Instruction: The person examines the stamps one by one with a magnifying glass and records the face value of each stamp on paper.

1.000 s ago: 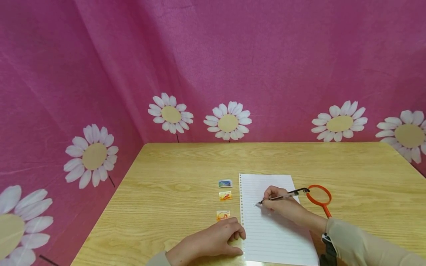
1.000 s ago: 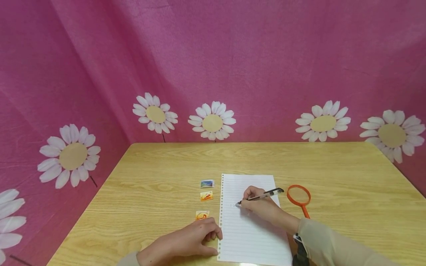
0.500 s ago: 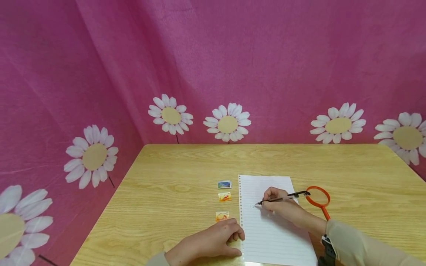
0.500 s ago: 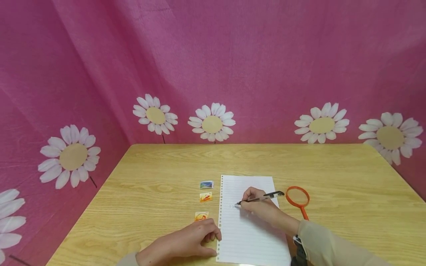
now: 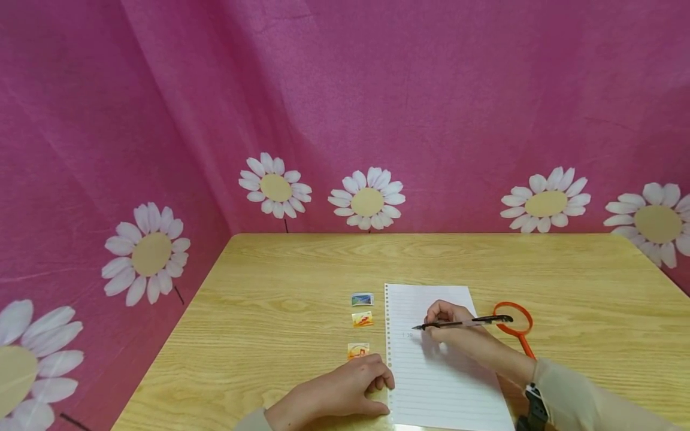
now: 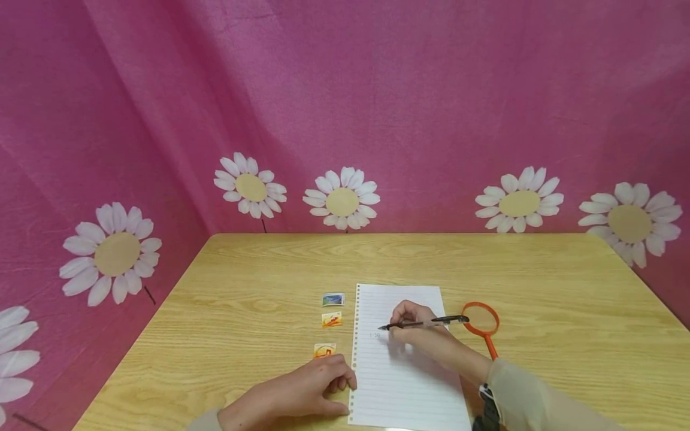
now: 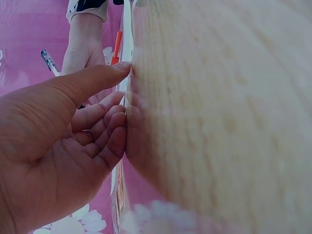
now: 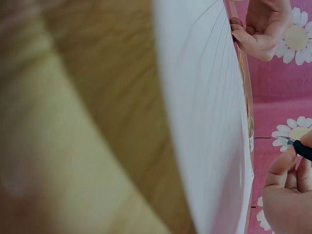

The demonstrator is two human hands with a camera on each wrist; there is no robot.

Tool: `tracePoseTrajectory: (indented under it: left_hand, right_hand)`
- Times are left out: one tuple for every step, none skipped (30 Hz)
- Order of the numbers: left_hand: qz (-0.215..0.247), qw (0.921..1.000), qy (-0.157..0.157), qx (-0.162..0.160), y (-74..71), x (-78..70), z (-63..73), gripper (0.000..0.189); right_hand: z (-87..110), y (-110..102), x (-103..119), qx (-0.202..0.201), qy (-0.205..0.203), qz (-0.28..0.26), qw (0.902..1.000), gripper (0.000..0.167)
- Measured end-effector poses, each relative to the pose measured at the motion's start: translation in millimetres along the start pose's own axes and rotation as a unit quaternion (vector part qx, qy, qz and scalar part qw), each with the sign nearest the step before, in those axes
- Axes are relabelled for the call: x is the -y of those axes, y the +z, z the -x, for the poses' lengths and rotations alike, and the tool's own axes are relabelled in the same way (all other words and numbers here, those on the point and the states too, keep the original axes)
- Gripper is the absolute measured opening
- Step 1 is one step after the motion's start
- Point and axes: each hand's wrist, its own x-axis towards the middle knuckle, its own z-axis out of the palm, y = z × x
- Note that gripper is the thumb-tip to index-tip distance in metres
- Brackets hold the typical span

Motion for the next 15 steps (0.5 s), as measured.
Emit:
tracePoseTrajectory:
  left_hand:
    - [-0.001,1.0,0.002,-0.001,0.2,0.2,0.0,0.022]
    - [0.001,1.0,0.001,0.0,0.2,0.1,-0.2,0.022]
    - [-0.002,1.0,0.003,-0.001,0.3,0.3,-0.1,0.022]
    - [-0.001,1.0,0.004,-0.002,0.3,0.0,0.0,0.022]
    - [-0.003,1.0,0.005,-0.003,0.6,0.2,-0.1,0.022]
    - [-0.002,1.0,0.005,-0.004,0.5,-0.1,0.1,0.022]
    - [-0.002,1.0,0.005,-0.005,0.7,-0.1,0.1,0.022]
    - [0.0,1.0,0.002,-0.004,0.5,-0.4,0.3,0.022]
    - [0.0,1.0,0.001,-0.005,0.4,-0.6,0.4,0.022]
    - [0.002,1.0,-0.002,-0.004,0.2,-0.9,0.3,0.022]
    - [0.001,1.0,-0.003,-0.004,0.1,-1.1,0.3,0.022]
    - [0.003,1.0,-0.005,-0.003,-0.2,-1.5,0.3,0.022]
    - [0.003,1.0,-0.007,-0.002,-0.4,-1.8,0.3,0.022]
    - [0.003,1.0,-0.008,-0.001,-0.5,-2.0,0.2,0.022]
    - [0.002,1.0,-0.008,-0.001,-0.4,-2.1,0.2,0.022]
  right_hand:
    - [0.1,-0.2,0.2,-0.002,0.002,0.002,1.0,0.022]
    - [0.2,-0.3,0.3,-0.005,0.002,0.003,1.0,0.021]
    - [0.4,-0.5,0.5,-0.007,0.005,0.004,0.9999,0.021]
    - [0.7,-0.8,0.7,-0.011,0.008,0.006,0.9999,0.02]
    - [1.0,-1.2,0.9,-0.011,0.01,0.003,0.9999,0.02]
    - [1.5,-1.6,1.2,-0.012,0.012,-0.001,0.9999,0.02]
    - [2.1,-2.2,1.6,-0.013,0.015,-0.005,0.9998,0.019]
    - [2.6,-2.7,2.0,-0.013,0.018,-0.008,0.9997,0.018]
    - [3.1,-3.5,2.3,-0.012,0.021,-0.011,0.9996,0.017]
    - [3.9,-4.2,2.9,-0.013,0.028,-0.011,0.9995,0.015]
    - [4.7,-5.1,3.6,-0.012,0.034,-0.011,0.9993,0.014]
    - [5.4,-6.0,4.0,-0.013,0.038,-0.01,0.9991,0.013]
    - [6.2,-7.0,4.3,-0.01,0.038,-0.007,0.9992,0.012]
    - [7.2,-8.1,4.8,-0.007,0.041,-0.005,0.9991,0.012]
    - [8.1,-9.3,5.2,-0.005,0.044,-0.003,0.999,0.012]
